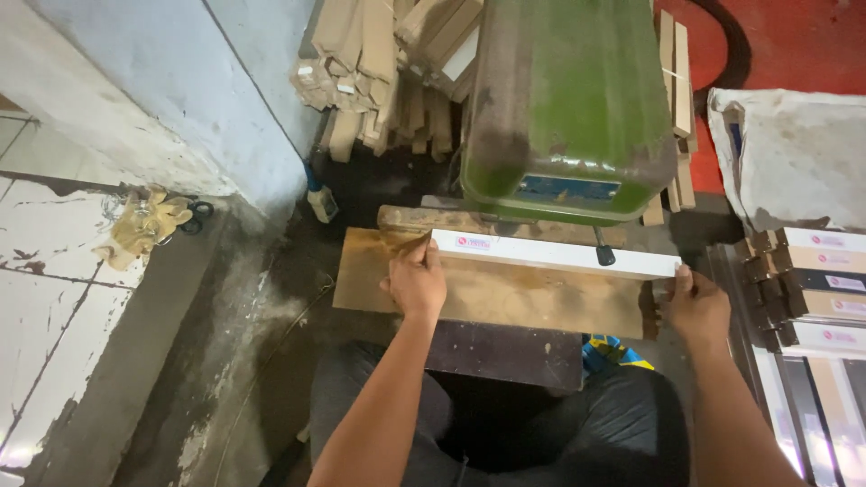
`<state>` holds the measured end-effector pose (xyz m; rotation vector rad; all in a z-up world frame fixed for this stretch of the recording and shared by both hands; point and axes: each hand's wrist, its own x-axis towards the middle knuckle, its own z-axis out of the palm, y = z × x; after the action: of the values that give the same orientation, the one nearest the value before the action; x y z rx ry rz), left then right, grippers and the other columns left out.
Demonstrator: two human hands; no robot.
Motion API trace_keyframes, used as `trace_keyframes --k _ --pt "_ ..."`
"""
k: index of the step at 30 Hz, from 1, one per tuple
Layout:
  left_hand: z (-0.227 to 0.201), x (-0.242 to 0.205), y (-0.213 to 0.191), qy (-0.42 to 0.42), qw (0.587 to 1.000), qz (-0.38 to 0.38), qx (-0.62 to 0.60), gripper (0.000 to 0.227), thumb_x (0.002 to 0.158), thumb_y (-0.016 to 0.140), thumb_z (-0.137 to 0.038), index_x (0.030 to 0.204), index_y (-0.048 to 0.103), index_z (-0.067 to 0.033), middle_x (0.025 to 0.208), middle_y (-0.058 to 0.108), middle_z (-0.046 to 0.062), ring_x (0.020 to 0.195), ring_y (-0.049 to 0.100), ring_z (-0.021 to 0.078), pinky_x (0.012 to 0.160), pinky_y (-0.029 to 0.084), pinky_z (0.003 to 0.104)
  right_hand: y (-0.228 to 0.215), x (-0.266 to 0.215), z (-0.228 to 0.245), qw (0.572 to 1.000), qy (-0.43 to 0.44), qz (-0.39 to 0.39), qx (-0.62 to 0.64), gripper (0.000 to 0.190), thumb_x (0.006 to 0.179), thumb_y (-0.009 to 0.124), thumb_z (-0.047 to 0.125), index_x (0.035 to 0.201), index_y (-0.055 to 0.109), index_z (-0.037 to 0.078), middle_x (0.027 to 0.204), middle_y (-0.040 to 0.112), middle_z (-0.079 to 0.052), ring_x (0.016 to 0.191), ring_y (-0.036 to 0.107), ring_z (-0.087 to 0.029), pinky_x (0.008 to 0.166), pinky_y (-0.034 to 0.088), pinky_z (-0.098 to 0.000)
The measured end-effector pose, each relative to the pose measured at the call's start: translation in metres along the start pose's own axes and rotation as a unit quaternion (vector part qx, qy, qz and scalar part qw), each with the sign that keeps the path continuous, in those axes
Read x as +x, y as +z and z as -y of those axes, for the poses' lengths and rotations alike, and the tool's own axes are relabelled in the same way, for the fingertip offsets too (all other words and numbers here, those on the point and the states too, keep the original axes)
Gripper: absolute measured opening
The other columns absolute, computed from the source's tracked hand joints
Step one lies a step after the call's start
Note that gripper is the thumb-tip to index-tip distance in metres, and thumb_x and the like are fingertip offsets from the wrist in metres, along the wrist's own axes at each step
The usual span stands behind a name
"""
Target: Operating a punch machine to process long trim pieces and stacking them in organized piles.
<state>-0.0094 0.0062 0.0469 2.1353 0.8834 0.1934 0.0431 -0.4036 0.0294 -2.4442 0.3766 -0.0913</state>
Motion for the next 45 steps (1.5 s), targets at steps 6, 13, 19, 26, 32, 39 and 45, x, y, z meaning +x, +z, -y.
trace_keyframes --k 6,13,19,26,32,39,45 --pt "0.009 0.009 0.011 0.008 0.999 0.007 0.031 0.053 0.102 0.040 -0.056 0.126 0.076 -0.0250 0.141 0.062 0.007 0.142 0.043 0.0257 0.114 0.022 0.057 0.009 0.013 -0.011 1.000 -0.011 -0.006 -0.014 0.058 0.124 0.043 0.043 0.097 0.069 -0.001 0.093 0.072 -0.023 0.083 0.067 -0.041 0.066 0.046 -0.0522" --pt "0.000 0.005 0.000 0.011 1.000 0.015 0.013 0.047 0.103 0.045 -0.048 0.122 0.078 -0.0219 0.135 0.066 0.008 0.134 0.051 0.0296 0.114 0.025 0.056 0.024 0.031 -0.041 0.998 -0.051 -0.039 0.000 0.055 0.123 0.044 0.042 0.101 0.069 -0.001 0.089 0.071 -0.023 0.082 0.065 -0.045 0.066 0.044 -0.0548" --pt "0.014 0.003 0.016 0.075 0.995 -0.063 -0.012 0.061 0.102 0.042 -0.054 0.148 0.054 -0.0166 0.144 0.059 0.015 0.136 0.042 0.0435 0.109 0.029 0.066 -0.004 -0.001 0.001 0.987 -0.132 -0.089 0.008 0.054 0.126 0.039 0.030 0.085 0.052 -0.002 0.073 0.055 -0.020 0.064 0.050 -0.036 0.056 0.030 -0.0514" --pt "0.000 -0.024 0.030 0.343 0.927 -0.056 0.139 0.049 0.107 0.044 -0.042 0.148 0.058 -0.0185 0.134 0.063 0.002 0.126 0.049 0.0257 0.103 0.033 0.045 -0.079 -0.084 0.169 0.994 -0.034 0.059 0.081 0.052 0.109 0.042 0.051 0.119 0.078 0.015 0.089 0.071 -0.002 0.080 0.062 -0.019 0.076 0.047 -0.0367" --pt "0.005 -0.028 0.039 0.423 0.892 -0.126 0.095 0.035 0.102 0.054 -0.021 0.134 0.067 -0.0185 0.130 0.063 -0.002 0.130 0.049 0.0195 0.103 0.033 0.042 -0.049 -0.073 0.183 0.979 -0.149 0.140 -0.023 0.033 0.102 0.056 0.034 0.098 0.082 0.014 0.076 0.079 -0.010 0.083 0.075 -0.033 0.079 0.056 -0.0461" --pt "0.011 -0.024 0.043 0.430 0.889 -0.102 0.120 0.050 0.090 0.057 -0.017 0.140 0.061 -0.0170 0.137 0.059 0.000 0.134 0.047 0.0211 0.106 0.034 0.046 0.028 0.009 0.181 0.984 -0.069 0.158 0.035 0.037 0.099 0.052 0.037 0.086 0.078 0.014 0.077 0.075 -0.007 0.076 0.072 -0.026 0.085 0.055 -0.0448" --pt "0.008 -0.024 0.041 0.424 0.893 -0.095 0.116 0.046 0.093 0.053 -0.017 0.138 0.064 -0.0149 0.134 0.062 0.001 0.133 0.049 0.0227 0.104 0.035 0.044 0.011 0.048 0.243 0.955 -0.104 0.166 0.223 0.032 0.104 0.047 0.033 0.095 0.074 0.017 0.083 0.069 -0.002 0.080 0.066 -0.018 0.091 0.052 -0.0385"
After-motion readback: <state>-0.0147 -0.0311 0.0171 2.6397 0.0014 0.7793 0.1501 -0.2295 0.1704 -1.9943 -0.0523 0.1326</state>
